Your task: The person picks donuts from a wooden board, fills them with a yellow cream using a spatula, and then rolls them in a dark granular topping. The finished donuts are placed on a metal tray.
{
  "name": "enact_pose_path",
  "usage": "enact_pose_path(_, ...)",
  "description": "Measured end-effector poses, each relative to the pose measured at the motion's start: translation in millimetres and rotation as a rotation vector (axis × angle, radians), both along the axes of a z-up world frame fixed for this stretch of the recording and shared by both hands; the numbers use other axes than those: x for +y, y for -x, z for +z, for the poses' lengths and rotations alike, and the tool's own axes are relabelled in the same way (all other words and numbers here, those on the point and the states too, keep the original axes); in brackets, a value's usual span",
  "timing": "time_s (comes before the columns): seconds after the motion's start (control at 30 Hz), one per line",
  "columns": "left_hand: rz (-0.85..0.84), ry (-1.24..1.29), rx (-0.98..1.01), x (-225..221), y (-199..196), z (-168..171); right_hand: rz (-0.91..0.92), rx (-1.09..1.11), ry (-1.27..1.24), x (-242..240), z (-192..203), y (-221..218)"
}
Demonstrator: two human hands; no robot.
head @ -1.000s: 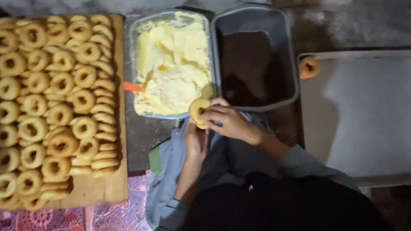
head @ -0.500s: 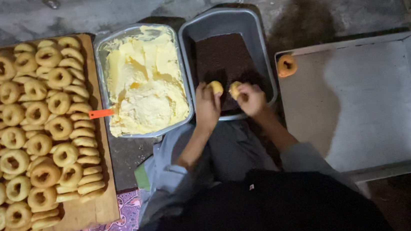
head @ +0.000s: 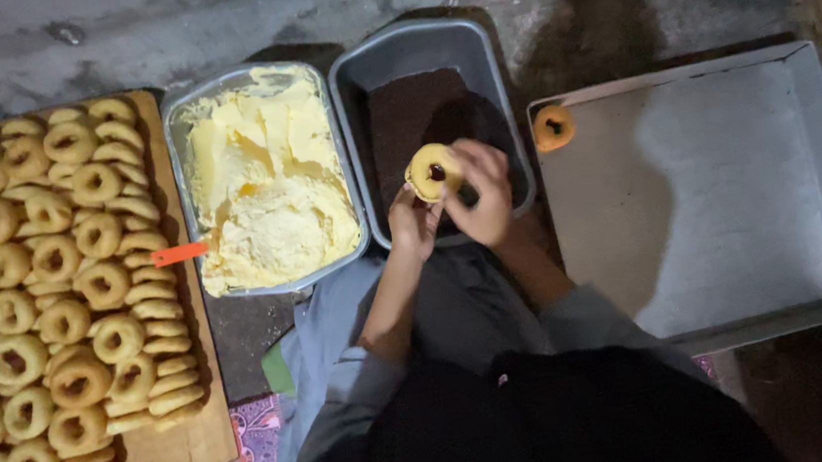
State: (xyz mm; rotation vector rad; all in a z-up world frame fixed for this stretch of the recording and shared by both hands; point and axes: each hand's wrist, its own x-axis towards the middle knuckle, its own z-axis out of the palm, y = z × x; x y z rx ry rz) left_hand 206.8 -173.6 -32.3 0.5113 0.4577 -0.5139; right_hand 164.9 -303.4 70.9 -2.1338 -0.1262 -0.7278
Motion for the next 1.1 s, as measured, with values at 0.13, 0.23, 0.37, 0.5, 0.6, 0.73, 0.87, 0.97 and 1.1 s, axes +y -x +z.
enact_pose_path(0.13, -0.281, -0.220, -0.055, -10, -8, 32, 0.033, 0.551, -1.191, -34, -36, 0)
enact_pose_path(0.23, -0.472, -0.534, -0.204, -6, -10, 56, -0.080, 0.393, -0.387, -85, -83, 22)
enact_pose_path(0.37, -0.042, -1.006, -0.891, 51, 33, 57, -0.176, 0.137, -1.376, -154, -134, 61)
enact_pose_path(0.5, 0.435, -0.977, -0.568, 163, 97, 17, -0.631, 0.304, -1.249, -183, -163, 75)
enact_pose_path(0.6, 0.620, -1.413, -0.306, 260, 132, -20, -0.623, 0.467, -1.151, -182, -168, 66)
enact_pose_path(0.73, 0.803, -1.537, 0.230, 365, 167, -50, -0.634, 0.581, -0.947, -175, -163, 53)
enact_pose_path(0.87, 0.588, -2.248, 0.407, 438, 145, -57, -0.829, 0.486, -0.187, -175, -155, 52)
enact_pose_path(0.97, 0.670, -2.082, 0.324, 459, 124, -63, -0.867, 0.263, 0.269, -152, -150, 61)
enact_pose_path(1.1, 1.352, -1.616, -0.039, 452, 140, -67, -0.755, 0.019, -0.061, -63, -142, 64)
